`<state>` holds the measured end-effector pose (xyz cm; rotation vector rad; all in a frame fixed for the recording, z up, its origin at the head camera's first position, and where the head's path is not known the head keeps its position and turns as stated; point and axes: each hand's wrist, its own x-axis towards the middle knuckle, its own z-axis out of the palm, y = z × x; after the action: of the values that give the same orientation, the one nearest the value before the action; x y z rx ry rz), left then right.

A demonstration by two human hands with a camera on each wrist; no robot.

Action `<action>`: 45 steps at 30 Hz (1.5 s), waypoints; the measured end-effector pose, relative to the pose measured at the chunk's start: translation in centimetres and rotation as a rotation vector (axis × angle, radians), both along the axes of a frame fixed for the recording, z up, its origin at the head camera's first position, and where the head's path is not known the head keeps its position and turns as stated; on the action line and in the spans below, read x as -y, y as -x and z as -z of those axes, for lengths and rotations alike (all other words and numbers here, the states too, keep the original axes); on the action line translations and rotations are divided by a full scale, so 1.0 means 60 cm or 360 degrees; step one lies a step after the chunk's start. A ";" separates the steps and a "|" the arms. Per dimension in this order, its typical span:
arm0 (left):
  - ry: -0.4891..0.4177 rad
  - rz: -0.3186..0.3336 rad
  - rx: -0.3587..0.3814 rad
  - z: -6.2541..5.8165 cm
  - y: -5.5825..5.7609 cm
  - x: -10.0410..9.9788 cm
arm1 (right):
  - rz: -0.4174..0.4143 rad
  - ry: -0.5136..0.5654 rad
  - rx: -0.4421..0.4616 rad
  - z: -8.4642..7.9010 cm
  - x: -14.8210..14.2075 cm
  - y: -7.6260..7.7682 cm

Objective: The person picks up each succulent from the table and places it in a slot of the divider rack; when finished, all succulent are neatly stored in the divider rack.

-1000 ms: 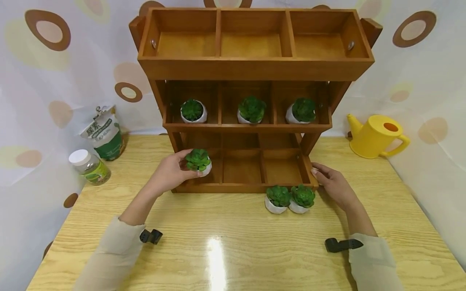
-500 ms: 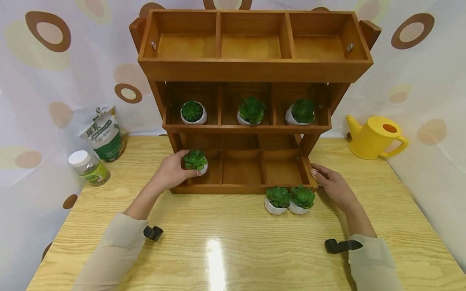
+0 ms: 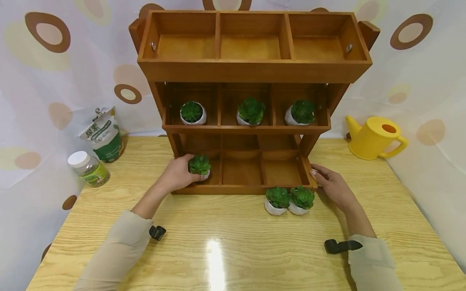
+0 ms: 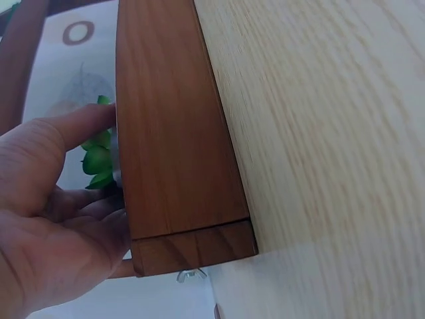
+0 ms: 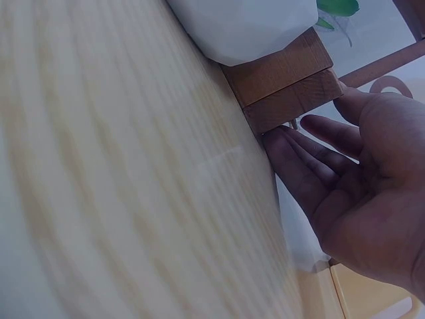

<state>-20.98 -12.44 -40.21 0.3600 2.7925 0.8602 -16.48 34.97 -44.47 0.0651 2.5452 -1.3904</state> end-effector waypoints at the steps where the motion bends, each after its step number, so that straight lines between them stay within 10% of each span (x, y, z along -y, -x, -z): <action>1: 0.0019 0.0007 0.0007 0.001 0.000 -0.001 | 0.0001 0.0000 0.0000 0.000 0.001 0.000; 26: -0.0030 0.0016 0.0054 -0.004 -0.004 -0.003 | 0.0001 -0.0014 -0.0010 0.001 -0.001 -0.001; 45: -0.0366 0.0006 -0.0076 -0.079 -0.056 0.016 | -0.0005 -0.0013 -0.0025 0.001 -0.001 0.000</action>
<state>-17.62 -13.40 -35.48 0.4262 2.7396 1.1906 -16.45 35.05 -44.54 0.0517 2.5627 -1.3847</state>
